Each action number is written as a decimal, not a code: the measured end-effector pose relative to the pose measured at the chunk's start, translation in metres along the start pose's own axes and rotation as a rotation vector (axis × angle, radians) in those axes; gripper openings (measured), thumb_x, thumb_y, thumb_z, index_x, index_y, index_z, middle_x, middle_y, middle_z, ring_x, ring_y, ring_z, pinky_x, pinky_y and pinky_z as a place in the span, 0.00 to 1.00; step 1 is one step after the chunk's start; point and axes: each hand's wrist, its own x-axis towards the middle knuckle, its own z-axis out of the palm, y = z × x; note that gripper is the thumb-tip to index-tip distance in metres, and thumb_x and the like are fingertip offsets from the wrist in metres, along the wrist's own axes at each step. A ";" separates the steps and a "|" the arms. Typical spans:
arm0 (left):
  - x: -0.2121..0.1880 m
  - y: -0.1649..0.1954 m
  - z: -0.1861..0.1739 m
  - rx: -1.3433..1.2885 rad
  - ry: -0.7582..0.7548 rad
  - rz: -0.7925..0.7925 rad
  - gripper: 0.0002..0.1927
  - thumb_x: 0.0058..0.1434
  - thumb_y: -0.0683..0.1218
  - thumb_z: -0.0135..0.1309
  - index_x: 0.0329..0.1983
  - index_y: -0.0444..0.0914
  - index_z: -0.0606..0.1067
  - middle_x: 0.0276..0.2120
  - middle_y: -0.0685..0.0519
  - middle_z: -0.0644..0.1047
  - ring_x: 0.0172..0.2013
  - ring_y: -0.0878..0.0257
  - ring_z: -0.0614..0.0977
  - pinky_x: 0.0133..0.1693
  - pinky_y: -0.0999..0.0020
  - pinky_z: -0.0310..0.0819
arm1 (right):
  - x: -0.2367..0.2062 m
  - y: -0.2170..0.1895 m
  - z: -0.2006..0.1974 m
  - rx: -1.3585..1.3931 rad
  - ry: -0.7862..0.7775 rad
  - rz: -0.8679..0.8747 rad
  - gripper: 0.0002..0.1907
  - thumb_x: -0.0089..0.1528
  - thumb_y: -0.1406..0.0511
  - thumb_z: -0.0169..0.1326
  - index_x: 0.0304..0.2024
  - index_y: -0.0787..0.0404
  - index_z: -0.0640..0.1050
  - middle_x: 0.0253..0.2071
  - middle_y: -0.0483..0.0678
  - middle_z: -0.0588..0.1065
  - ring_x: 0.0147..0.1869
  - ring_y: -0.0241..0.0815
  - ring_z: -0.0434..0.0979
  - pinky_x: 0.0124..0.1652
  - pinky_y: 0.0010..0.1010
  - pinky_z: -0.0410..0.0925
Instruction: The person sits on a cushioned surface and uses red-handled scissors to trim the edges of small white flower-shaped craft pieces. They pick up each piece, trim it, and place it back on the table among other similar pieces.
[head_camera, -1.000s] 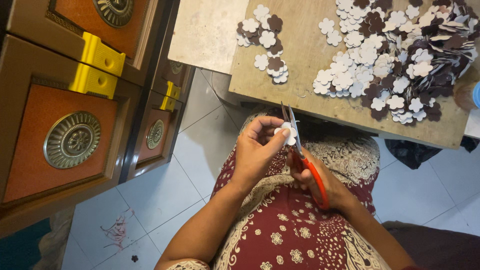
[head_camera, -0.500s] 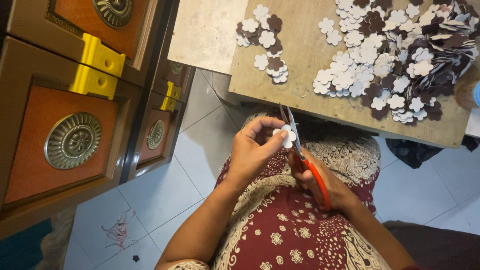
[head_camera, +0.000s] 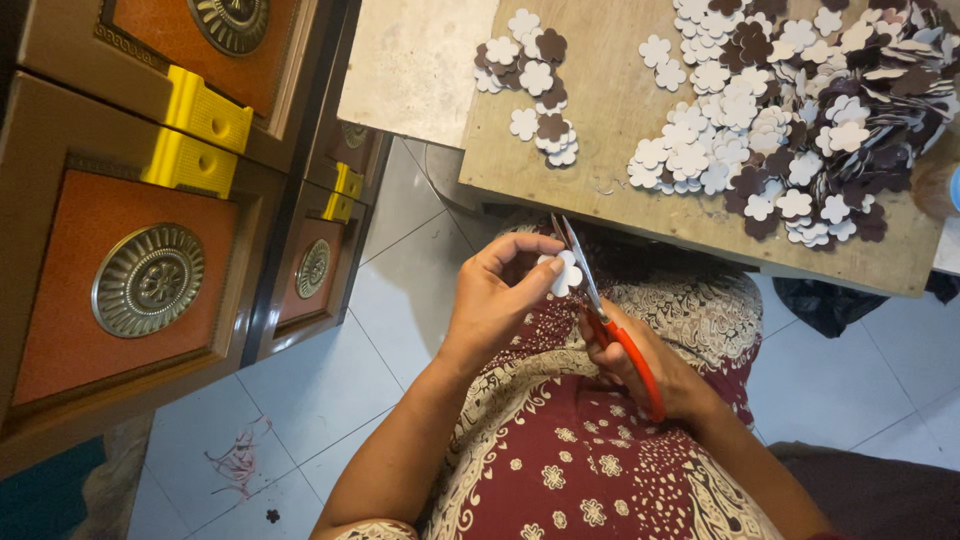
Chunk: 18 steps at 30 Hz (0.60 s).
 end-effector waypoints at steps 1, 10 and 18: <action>0.000 0.000 0.000 0.020 0.010 -0.006 0.10 0.65 0.40 0.60 0.48 0.31 0.80 0.33 0.53 0.81 0.33 0.72 0.79 0.35 0.77 0.74 | -0.001 -0.001 0.000 0.010 -0.001 0.005 0.49 0.53 0.24 0.34 0.46 0.59 0.68 0.26 0.40 0.62 0.25 0.33 0.62 0.24 0.30 0.62; 0.004 -0.001 -0.006 -0.095 0.023 -0.019 0.14 0.61 0.38 0.61 0.49 0.32 0.76 0.35 0.52 0.80 0.33 0.69 0.82 0.35 0.75 0.79 | -0.002 0.008 -0.004 -0.050 0.008 -0.018 0.46 0.54 0.23 0.33 0.38 0.56 0.67 0.24 0.41 0.66 0.26 0.34 0.68 0.25 0.30 0.66; 0.004 -0.002 -0.009 -0.087 0.019 0.044 0.13 0.62 0.38 0.61 0.49 0.31 0.76 0.34 0.55 0.78 0.35 0.71 0.80 0.39 0.77 0.78 | -0.003 0.017 -0.004 -0.060 -0.008 0.035 0.45 0.52 0.23 0.33 0.34 0.55 0.68 0.20 0.40 0.66 0.19 0.32 0.68 0.18 0.28 0.68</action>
